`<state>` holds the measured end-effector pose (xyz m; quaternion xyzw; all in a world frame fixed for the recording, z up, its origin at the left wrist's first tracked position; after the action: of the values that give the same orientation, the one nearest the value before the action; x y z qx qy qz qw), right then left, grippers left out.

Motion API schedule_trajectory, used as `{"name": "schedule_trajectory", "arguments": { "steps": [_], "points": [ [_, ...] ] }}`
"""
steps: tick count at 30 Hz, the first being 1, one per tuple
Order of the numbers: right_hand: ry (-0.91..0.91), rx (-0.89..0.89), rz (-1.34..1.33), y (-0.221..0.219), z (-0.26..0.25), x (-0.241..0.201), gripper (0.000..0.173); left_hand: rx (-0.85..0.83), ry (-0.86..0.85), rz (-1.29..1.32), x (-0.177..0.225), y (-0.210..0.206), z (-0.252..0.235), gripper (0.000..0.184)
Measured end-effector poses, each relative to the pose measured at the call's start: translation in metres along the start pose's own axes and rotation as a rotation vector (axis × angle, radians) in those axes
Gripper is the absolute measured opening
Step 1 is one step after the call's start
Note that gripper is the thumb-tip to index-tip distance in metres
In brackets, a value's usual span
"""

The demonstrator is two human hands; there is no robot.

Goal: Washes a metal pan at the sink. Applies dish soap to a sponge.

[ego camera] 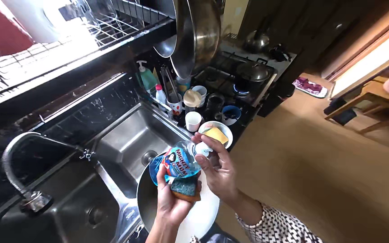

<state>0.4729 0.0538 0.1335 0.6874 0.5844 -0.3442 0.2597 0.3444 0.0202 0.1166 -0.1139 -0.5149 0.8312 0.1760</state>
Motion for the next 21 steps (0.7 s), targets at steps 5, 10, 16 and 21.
{"name": "schedule_trajectory", "arguments": {
  "steps": [5, 10, 16, 21],
  "points": [
    [-0.005, 0.016, 0.020, 0.025, -0.021, 0.006, 0.031, -0.053, 0.083, -0.114, -0.017, -0.014, -0.019, 0.069],
    [0.052, 0.114, 0.115, 0.106, -0.088, -0.002, 0.033, -0.353, 0.141, -0.600, -0.024, -0.008, -0.030, 0.064],
    [0.180, 0.256, 0.507, 0.196, -0.185, 0.028, 0.054, -0.087, -0.078, -0.574, 0.012, 0.021, -0.020, 0.049],
    [0.041, 0.167, 0.604, 0.188, -0.249, 0.125, 0.056, -0.050, -0.244, -0.505, 0.042, 0.051, -0.008, 0.040]
  ]
}}
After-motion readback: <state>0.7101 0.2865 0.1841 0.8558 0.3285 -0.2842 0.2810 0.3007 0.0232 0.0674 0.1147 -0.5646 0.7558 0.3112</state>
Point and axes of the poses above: each hand's wrist, its own z-axis away from the middle knuckle, its own y-axis out of the back of the hand, x = y × z, the point moved 2 cm from there along -z, towards the middle knuckle, and after that the axes turned 6 degrees about z, right-handed, at the moved point
